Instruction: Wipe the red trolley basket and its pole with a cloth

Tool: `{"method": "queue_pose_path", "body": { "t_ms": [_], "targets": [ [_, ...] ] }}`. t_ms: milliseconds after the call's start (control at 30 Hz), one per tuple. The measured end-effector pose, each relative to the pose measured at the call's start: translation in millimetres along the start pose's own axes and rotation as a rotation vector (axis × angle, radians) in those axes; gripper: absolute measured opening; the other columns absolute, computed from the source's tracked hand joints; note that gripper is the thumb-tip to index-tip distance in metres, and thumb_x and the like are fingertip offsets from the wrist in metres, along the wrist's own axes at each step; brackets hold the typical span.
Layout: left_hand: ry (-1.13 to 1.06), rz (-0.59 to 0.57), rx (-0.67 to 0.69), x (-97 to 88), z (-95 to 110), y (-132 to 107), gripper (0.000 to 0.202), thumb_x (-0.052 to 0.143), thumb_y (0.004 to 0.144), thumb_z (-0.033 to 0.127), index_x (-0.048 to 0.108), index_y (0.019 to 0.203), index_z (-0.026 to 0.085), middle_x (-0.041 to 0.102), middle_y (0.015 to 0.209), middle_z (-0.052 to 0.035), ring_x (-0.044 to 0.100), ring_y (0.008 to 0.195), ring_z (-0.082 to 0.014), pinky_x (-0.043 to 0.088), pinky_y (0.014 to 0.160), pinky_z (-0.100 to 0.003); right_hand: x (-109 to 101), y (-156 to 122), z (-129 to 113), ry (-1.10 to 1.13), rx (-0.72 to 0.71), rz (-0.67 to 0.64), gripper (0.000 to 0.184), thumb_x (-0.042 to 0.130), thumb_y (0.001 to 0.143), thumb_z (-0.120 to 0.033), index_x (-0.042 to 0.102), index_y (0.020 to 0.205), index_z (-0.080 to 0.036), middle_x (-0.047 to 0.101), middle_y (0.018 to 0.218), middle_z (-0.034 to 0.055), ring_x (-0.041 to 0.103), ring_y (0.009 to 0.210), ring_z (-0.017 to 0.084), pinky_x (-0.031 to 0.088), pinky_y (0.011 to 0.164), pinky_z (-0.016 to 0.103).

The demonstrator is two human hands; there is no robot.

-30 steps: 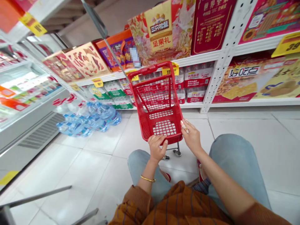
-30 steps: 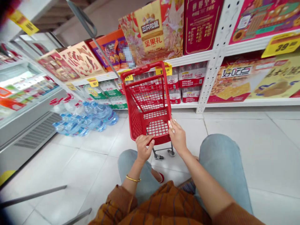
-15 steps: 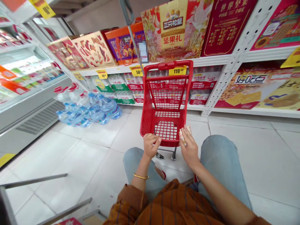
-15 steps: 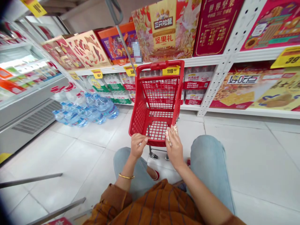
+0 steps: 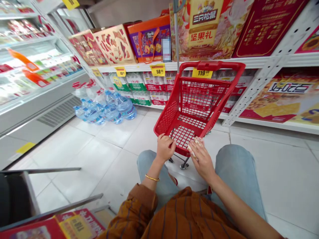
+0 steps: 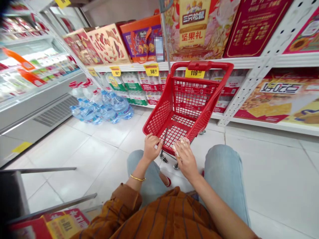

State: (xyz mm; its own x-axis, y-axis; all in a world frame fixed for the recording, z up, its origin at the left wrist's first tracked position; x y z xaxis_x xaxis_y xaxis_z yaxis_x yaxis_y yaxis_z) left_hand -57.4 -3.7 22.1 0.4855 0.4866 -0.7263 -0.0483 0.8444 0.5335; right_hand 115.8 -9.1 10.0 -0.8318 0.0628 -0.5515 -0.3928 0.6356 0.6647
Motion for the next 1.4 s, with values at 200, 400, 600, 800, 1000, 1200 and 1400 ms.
{"method": "queue_pose_path", "body": {
  "t_ms": [200, 400, 600, 800, 1000, 1200, 1400],
  "targets": [
    [-0.051, 0.018, 0.093, 17.5, 55, -29, 0.023, 0.044, 0.094, 0.021, 0.065, 0.103, 0.018, 0.07, 0.103, -0.0058, 0.06, 0.107, -0.0176, 0.036, 0.108, -0.042, -5, 4, -5, -0.016, -0.026, -0.015, 0.045, 0.05, 0.09, -0.018, 0.049, 0.133, -0.027, 0.063, 0.121, 0.0082, 0.052, 0.124, 0.026, 0.038, 0.108, 0.058],
    [-0.145, 0.157, -0.067, 28.4, 51, -45, 0.031, 0.037, 0.097, 0.019, 0.059, 0.117, 0.014, 0.065, 0.119, -0.0107, 0.049, 0.127, -0.0201, 0.034, 0.112, -0.048, -30, 16, 2, 0.067, 0.073, 0.125, 0.04, 0.052, 0.089, -0.022, 0.049, 0.129, -0.029, 0.059, 0.119, 0.0099, 0.055, 0.116, 0.025, 0.049, 0.096, 0.048],
    [-0.184, 0.168, -0.016, 29.6, 39, -45, 0.027, 0.038, 0.096, 0.019, 0.062, 0.107, 0.017, 0.069, 0.105, -0.0082, 0.054, 0.12, -0.0193, 0.034, 0.112, -0.048, -8, 24, 0, 0.079, -0.073, -0.156, 0.027, 0.05, 0.091, -0.034, 0.062, 0.114, -0.027, 0.062, 0.115, 0.0092, 0.058, 0.108, 0.024, 0.049, 0.093, 0.044],
    [-0.193, 0.191, 0.02, 28.9, 32, -44, 0.025, 0.038, 0.096, 0.02, 0.063, 0.103, 0.018, 0.069, 0.099, -0.0068, 0.056, 0.115, -0.0201, 0.035, 0.11, -0.05, -32, 43, 7, 0.284, 0.139, 0.143, 0.019, 0.045, 0.095, -0.026, 0.056, 0.11, -0.025, 0.061, 0.108, 0.0073, 0.057, 0.108, 0.02, 0.048, 0.093, 0.041],
    [-0.178, 0.197, 0.04, 28.6, 28, -44, 0.024, 0.039, 0.095, 0.02, 0.062, 0.101, 0.018, 0.068, 0.101, -0.0076, 0.056, 0.115, -0.0208, 0.036, 0.108, -0.049, -7, 56, -4, 0.264, 0.075, -0.083, 0.019, 0.044, 0.096, -0.026, 0.056, 0.111, -0.024, 0.062, 0.114, 0.0084, 0.056, 0.113, 0.02, 0.046, 0.097, 0.043],
    [-0.182, 0.18, 0.059, 26.0, 26, -41, 0.023, 0.04, 0.095, 0.02, 0.062, 0.099, 0.018, 0.068, 0.099, -0.0075, 0.057, 0.113, -0.0208, 0.037, 0.107, -0.048, 0, 55, -2, 0.006, -0.109, -0.249, 0.019, 0.048, 0.095, -0.027, 0.063, 0.106, -0.022, 0.067, 0.11, 0.0074, 0.056, 0.112, 0.023, 0.045, 0.096, 0.047],
    [-0.214, 0.191, 0.048, 25.6, 22, -36, 0.023, 0.04, 0.095, 0.02, 0.062, 0.099, 0.018, 0.068, 0.099, -0.0074, 0.056, 0.113, -0.0211, 0.035, 0.108, -0.049, 6, 55, -6, -0.055, -0.258, -0.339, 0.029, 0.039, 0.098, -0.024, 0.059, 0.118, -0.019, 0.061, 0.122, 0.0119, 0.059, 0.111, 0.018, 0.052, 0.09, 0.034]
  ]
}}
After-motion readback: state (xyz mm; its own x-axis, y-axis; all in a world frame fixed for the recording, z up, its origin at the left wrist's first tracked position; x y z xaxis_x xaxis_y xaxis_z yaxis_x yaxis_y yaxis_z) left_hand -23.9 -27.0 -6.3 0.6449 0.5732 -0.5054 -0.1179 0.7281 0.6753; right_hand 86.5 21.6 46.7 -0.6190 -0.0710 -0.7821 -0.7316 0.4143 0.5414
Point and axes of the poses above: each hand's wrist, its own y-axis towards the middle knuckle, its own x-axis out of the palm, z = x × y, the point moved 9 cm from there along y, towards the middle knuckle
